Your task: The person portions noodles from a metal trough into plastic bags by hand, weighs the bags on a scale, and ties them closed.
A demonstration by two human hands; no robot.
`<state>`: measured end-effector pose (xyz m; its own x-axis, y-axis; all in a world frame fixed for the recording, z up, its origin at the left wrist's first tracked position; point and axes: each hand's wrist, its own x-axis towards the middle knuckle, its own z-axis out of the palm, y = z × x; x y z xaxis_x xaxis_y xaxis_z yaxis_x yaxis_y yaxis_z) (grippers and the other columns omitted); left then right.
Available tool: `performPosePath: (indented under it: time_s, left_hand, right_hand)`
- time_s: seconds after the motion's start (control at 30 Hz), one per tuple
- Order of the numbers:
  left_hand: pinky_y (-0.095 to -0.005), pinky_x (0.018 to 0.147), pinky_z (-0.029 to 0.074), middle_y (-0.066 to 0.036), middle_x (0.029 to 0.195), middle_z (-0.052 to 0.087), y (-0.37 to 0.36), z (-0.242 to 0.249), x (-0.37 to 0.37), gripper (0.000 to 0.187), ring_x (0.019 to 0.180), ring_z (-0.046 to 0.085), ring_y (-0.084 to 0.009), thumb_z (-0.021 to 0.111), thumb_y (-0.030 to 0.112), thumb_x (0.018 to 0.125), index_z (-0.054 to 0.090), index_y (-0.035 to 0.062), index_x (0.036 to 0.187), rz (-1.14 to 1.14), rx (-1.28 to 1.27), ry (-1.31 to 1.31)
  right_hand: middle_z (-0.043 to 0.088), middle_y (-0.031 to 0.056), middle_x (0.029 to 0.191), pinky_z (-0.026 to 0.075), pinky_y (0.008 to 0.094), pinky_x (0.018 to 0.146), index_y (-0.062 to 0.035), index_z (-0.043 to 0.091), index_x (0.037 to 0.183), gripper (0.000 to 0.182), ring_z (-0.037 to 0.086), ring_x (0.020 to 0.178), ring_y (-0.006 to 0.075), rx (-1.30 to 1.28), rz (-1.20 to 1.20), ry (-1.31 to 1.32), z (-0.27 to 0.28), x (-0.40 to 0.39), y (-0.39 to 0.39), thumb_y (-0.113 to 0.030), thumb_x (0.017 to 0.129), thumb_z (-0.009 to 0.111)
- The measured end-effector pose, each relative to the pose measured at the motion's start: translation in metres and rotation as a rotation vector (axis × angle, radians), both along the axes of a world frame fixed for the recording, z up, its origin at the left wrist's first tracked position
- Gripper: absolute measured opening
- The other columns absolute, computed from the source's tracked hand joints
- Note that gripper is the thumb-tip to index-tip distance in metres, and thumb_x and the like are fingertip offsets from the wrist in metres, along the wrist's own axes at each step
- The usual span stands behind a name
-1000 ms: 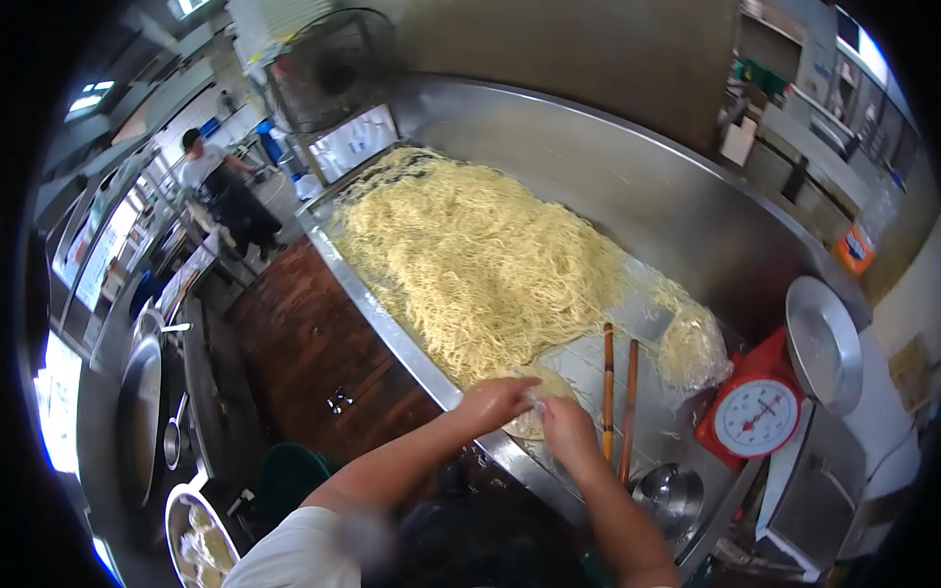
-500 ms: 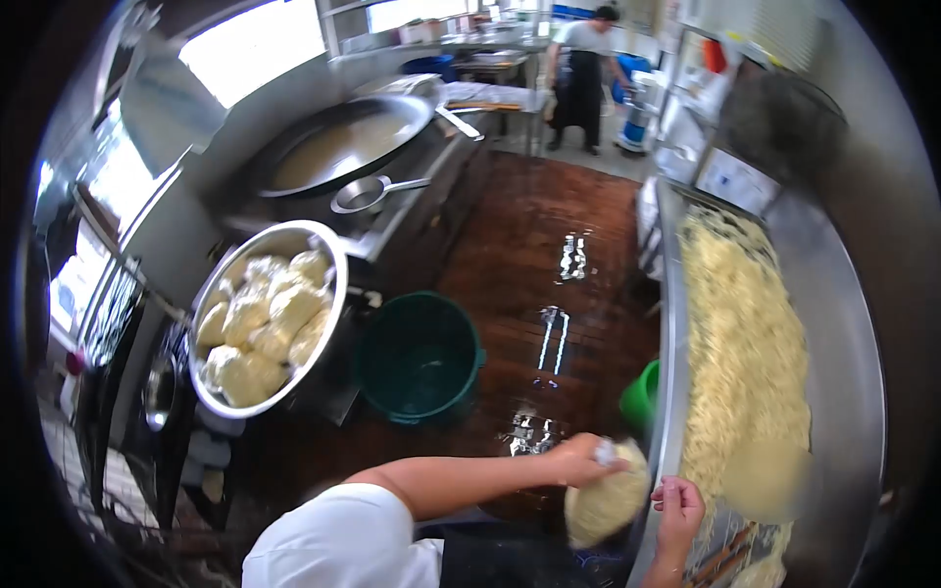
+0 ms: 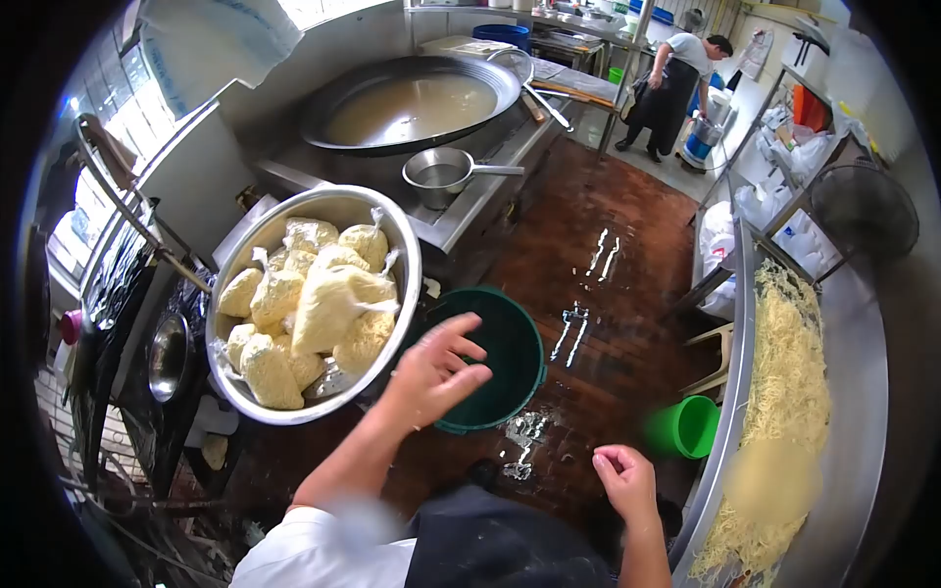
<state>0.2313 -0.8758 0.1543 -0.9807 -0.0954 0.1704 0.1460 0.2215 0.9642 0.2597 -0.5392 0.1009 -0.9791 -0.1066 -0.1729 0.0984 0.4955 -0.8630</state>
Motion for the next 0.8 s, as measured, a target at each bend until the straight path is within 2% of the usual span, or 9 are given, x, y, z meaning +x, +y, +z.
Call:
performPosePath:
  time_s: [0.07, 0.17, 0.23, 0.3, 0.4, 0.57, 0.67, 0.77, 0.8]
  left_hand:
    - [-0.027, 0.066, 0.051, -0.009, 0.099, 0.065, 0.017, 0.008, -0.01, 0.058, 0.077, 0.062, -0.0127, 0.074, 0.021, 0.079, 0.051, 0.0051, 0.13, -0.185, -0.162, -0.1]
    - [-0.0357, 0.076, 0.052, -0.013, 0.1, 0.066, 0.044, -0.007, -0.018, 0.056, 0.085, 0.066, -0.024, 0.071, 0.029, 0.079, 0.053, 0.0066, 0.127, -0.386, -0.371, -0.022]
    - [-0.0358, 0.081, 0.051, -0.013, 0.103, 0.067, 0.057, -0.017, -0.026, 0.055, 0.089, 0.066, -0.0251, 0.07, 0.031, 0.08, 0.053, 0.01, 0.129, -0.62, -0.357, -0.225]
    - [-0.035, 0.082, 0.051, -0.012, 0.105, 0.067, 0.069, -0.027, -0.036, 0.055, 0.093, 0.065, -0.026, 0.068, 0.033, 0.081, 0.052, 0.0127, 0.13, -0.795, -0.376, -0.381]
    - [-0.035, 0.084, 0.051, -0.011, 0.108, 0.067, 0.099, -0.023, -0.07, 0.057, 0.096, 0.065, -0.0266, 0.065, 0.039, 0.083, 0.051, 0.0122, 0.131, -0.992, -0.533, -0.504]
    - [-0.035, 0.086, 0.05, -0.011, 0.11, 0.067, 0.163, -0.03, -0.161, 0.058, 0.098, 0.064, -0.0265, 0.063, 0.043, 0.083, 0.051, 0.0122, 0.131, -1.056, -0.623, -0.431]
    - [-0.0355, 0.084, 0.051, -0.01, 0.107, 0.067, 0.211, -0.055, -0.227, 0.057, 0.095, 0.065, -0.0252, 0.062, 0.044, 0.084, 0.052, 0.0121, 0.13, -1.111, -0.712, -0.197]
    - [-0.0326, 0.086, 0.05, -0.012, 0.107, 0.066, 0.275, -0.037, -0.295, 0.046, 0.097, 0.064, -0.0231, 0.068, 0.026, 0.082, 0.058, 0.0045, 0.122, -1.147, -0.73, -0.114]
    - [-0.0329, 0.082, 0.051, -0.011, 0.104, 0.067, 0.301, -0.019, -0.312, 0.048, 0.092, 0.065, -0.023, 0.068, 0.03, 0.082, 0.058, 0.0072, 0.122, -1.079, -0.687, -0.141]
  right_hand:
    - [0.066, 0.0077, 0.081, 0.048, 0.0262, 0.066, -0.0024, 0.068, 0.091, 0.015, 0.061, 0.072, 0.0147, 0.078, 0.087, 0.117, 0.019, -0.019, -0.017, -0.014, 0.082, 0.068]
    - [0.067, 0.0121, 0.087, 0.051, 0.0326, 0.071, -0.0058, 0.069, 0.092, 0.019, 0.065, 0.08, 0.0248, 0.2, 0.166, 0.183, 0.036, -0.041, -0.026, -0.022, 0.082, 0.067]
    - [0.067, 0.0121, 0.089, 0.051, 0.0349, 0.072, -0.0067, 0.069, 0.093, 0.023, 0.065, 0.082, 0.0271, 0.208, 0.205, 0.111, 0.036, -0.054, -0.016, -0.027, 0.084, 0.064]
    - [0.067, 0.0119, 0.089, 0.051, 0.0354, 0.072, -0.007, 0.068, 0.094, 0.023, 0.065, 0.082, 0.0271, 0.243, 0.201, 0.195, 0.018, -0.065, 0.005, -0.027, 0.084, 0.063]
    - [0.067, 0.0118, 0.087, 0.051, 0.035, 0.07, -0.0069, 0.067, 0.095, 0.024, 0.065, 0.079, 0.0264, 0.211, 0.082, 0.131, 0.002, -0.081, 0.04, -0.028, 0.085, 0.062]
    - [0.069, 0.0107, 0.086, 0.051, 0.0329, 0.07, -0.0078, 0.067, 0.095, 0.025, 0.067, 0.078, 0.025, 0.121, -0.076, 0.022, -0.048, -0.114, 0.119, -0.03, 0.085, 0.064]
    - [0.07, 0.0059, 0.087, 0.051, 0.0296, 0.073, -0.0104, 0.069, 0.101, 0.027, 0.066, 0.079, 0.0142, 0.075, -0.128, -0.147, -0.08, -0.151, 0.172, -0.033, 0.086, 0.065]
    - [0.07, 0.0069, 0.088, 0.051, 0.0308, 0.073, -0.0111, 0.069, 0.099, 0.027, 0.066, 0.078, 0.0185, 0.146, -0.097, -0.044, -0.076, -0.207, 0.218, -0.034, 0.086, 0.063]
    - [0.069, 0.0097, 0.084, 0.051, 0.0348, 0.07, -0.0095, 0.068, 0.094, 0.026, 0.066, 0.077, 0.0241, 0.104, -0.114, 0.005, -0.065, -0.226, 0.23, -0.033, 0.085, 0.062]
